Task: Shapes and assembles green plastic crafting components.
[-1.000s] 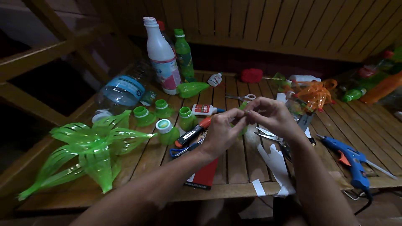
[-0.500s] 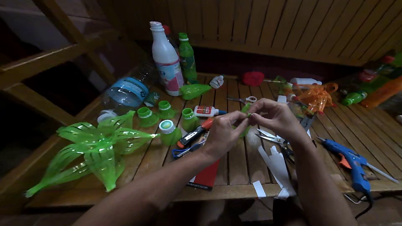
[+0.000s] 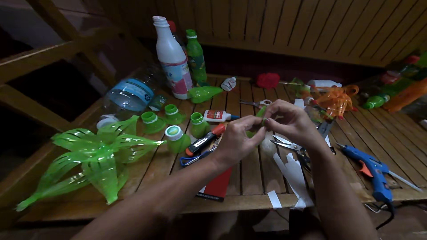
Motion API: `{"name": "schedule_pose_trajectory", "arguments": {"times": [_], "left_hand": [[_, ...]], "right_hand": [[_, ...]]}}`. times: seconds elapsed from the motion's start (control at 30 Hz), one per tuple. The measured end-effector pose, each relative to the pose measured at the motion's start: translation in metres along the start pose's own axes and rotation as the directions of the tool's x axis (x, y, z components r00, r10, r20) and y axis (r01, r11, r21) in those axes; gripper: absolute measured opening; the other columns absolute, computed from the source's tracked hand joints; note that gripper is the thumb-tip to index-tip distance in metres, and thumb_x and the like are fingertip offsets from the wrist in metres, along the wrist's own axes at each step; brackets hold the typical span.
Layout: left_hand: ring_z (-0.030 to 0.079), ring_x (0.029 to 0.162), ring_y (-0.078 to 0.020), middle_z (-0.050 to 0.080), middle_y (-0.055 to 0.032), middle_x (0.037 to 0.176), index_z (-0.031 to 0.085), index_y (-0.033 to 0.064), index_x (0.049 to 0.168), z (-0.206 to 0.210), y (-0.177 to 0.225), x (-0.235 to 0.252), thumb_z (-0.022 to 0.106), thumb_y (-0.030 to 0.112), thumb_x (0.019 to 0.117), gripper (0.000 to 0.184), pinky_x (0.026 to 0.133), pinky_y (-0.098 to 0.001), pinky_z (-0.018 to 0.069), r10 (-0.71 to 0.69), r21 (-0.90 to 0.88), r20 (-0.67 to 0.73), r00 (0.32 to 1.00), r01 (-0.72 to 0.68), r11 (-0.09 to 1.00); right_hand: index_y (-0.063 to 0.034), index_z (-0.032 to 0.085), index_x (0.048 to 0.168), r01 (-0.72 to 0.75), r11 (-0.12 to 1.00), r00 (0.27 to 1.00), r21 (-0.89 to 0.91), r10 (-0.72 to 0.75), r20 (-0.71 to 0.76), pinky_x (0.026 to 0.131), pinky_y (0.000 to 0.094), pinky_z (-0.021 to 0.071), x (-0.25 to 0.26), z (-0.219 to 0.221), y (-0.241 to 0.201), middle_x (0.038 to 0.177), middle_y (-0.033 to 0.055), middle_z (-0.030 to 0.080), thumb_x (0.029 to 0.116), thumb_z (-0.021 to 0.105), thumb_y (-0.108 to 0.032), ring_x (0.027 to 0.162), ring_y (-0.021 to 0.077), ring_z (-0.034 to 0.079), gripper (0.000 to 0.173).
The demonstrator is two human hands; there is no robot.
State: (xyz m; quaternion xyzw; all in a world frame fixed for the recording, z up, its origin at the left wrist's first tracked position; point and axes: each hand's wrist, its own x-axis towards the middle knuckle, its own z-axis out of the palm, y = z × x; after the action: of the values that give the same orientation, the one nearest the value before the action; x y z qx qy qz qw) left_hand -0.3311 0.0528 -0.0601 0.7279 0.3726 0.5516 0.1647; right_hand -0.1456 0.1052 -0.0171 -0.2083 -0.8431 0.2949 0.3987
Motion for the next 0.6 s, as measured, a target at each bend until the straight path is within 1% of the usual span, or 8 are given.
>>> {"name": "schedule_pose_trajectory", "arguments": {"times": [0.07,0.13,0.2,0.23,0.3,0.37,0.5,0.6], "left_hand": [[0.068,0.09,-0.0022,0.072,-0.0043,0.097,0.073,-0.0003,0.107,-0.0006,-0.0005,0.0,0.07,0.014,0.0929,0.021,0.083,-0.0183,0.0574,0.005,0.005,0.022,1.0,-0.005,1.0],[0.068,0.093,-0.0037,0.072,-0.0052,0.101,0.072,-0.0002,0.112,-0.001,0.001,-0.0008,0.072,0.02,0.0918,0.029,0.085,-0.0204,0.057,-0.012,0.01,0.056,0.998,0.011,1.0],[0.069,0.094,-0.0039,0.072,-0.0059,0.104,0.072,-0.0009,0.115,-0.0006,0.0032,-0.0013,0.07,0.018,0.0952,0.027,0.085,-0.0206,0.0577,-0.056,-0.006,0.061,0.997,0.057,0.998],[0.069,0.091,-0.0027,0.072,-0.0051,0.103,0.071,-0.0009,0.113,-0.0002,0.0042,-0.0009,0.069,0.014,0.0969,0.022,0.084,-0.0195,0.0579,-0.092,-0.026,0.043,0.995,0.094,0.995],[0.067,0.082,0.0012,0.072,-0.0015,0.095,0.07,0.0008,0.107,-0.0006,0.0057,0.0,0.067,0.008,0.0977,0.012,0.077,-0.0156,0.0567,-0.163,-0.069,0.009,0.987,0.164,0.984],[0.067,0.078,0.002,0.071,-0.0004,0.091,0.07,0.0012,0.104,-0.0017,0.0059,0.0005,0.067,0.007,0.0971,0.009,0.075,-0.0147,0.0569,-0.187,-0.092,0.004,0.982,0.187,0.978],[0.067,0.079,0.0022,0.071,-0.0003,0.089,0.07,0.0013,0.101,-0.0013,0.0045,0.0007,0.067,0.007,0.0966,0.008,0.075,-0.0142,0.0568,-0.15,-0.079,-0.027,0.988,0.147,0.986],[0.067,0.08,0.0022,0.072,-0.0002,0.09,0.071,0.0015,0.102,-0.0015,0.0059,0.001,0.067,0.007,0.0966,0.008,0.076,-0.0145,0.0569,-0.15,-0.066,-0.042,0.988,0.147,0.987]], "right_hand": [[-0.0025,0.069,0.094,-0.006,1.0,1.0,-0.015,0.005,-0.006,0.068,0.0174,0.0579,-0.0002,-0.0004,0.0,0.1,0.0041,0.065,0.0886,0.068,-0.003,0.083,0.0043,0.065,0.005],[-0.002,0.068,0.095,-0.016,0.999,1.0,-0.037,0.015,-0.015,0.066,0.0173,0.0572,-0.0007,-0.0017,-0.0003,0.101,0.0047,0.065,0.0888,0.067,-0.002,0.082,0.004,0.065,0.006],[-0.002,0.067,0.094,-0.023,0.999,1.0,-0.032,0.023,-0.018,0.065,0.0167,0.0566,-0.0013,-0.0026,-0.0013,0.101,0.0045,0.065,0.0892,0.067,-0.003,0.08,0.0035,0.064,0.005],[-0.002,0.067,0.094,-0.025,0.999,1.0,-0.025,0.025,-0.016,0.065,0.0169,0.057,-0.0012,-0.0025,-0.0019,0.1,0.0048,0.065,0.0897,0.067,-0.003,0.079,0.0038,0.065,0.005],[-0.0021,0.067,0.094,-0.029,0.999,0.999,-0.016,0.029,-0.013,0.065,0.0177,0.0576,-0.0006,-0.001,-0.003,0.099,0.005,0.064,0.0899,0.066,-0.003,0.078,0.0047,0.065,0.004],[-0.0023,0.067,0.094,-0.022,1.0,1.0,-0.019,0.022,-0.014,0.065,0.0182,0.0579,-0.0005,-0.0003,-0.0028,0.098,0.0048,0.065,0.09,0.067,-0.003,0.078,0.0051,0.065,0.004],[-0.0017,0.068,0.098,-0.029,1.0,0.999,-0.01,0.029,0.019,0.07,0.0191,0.0592,-0.0016,-0.0035,-0.0057,0.101,0.0046,0.066,0.0908,0.067,-0.002,0.084,0.0057,0.067,0.007],[-0.0006,0.068,0.1,-0.032,0.999,0.999,0.016,0.031,0.039,0.073,0.02,0.0602,-0.0027,-0.0052,-0.0064,0.104,0.0054,0.066,0.088,0.068,0.0,0.087,0.0062,0.067,0.012]]}}
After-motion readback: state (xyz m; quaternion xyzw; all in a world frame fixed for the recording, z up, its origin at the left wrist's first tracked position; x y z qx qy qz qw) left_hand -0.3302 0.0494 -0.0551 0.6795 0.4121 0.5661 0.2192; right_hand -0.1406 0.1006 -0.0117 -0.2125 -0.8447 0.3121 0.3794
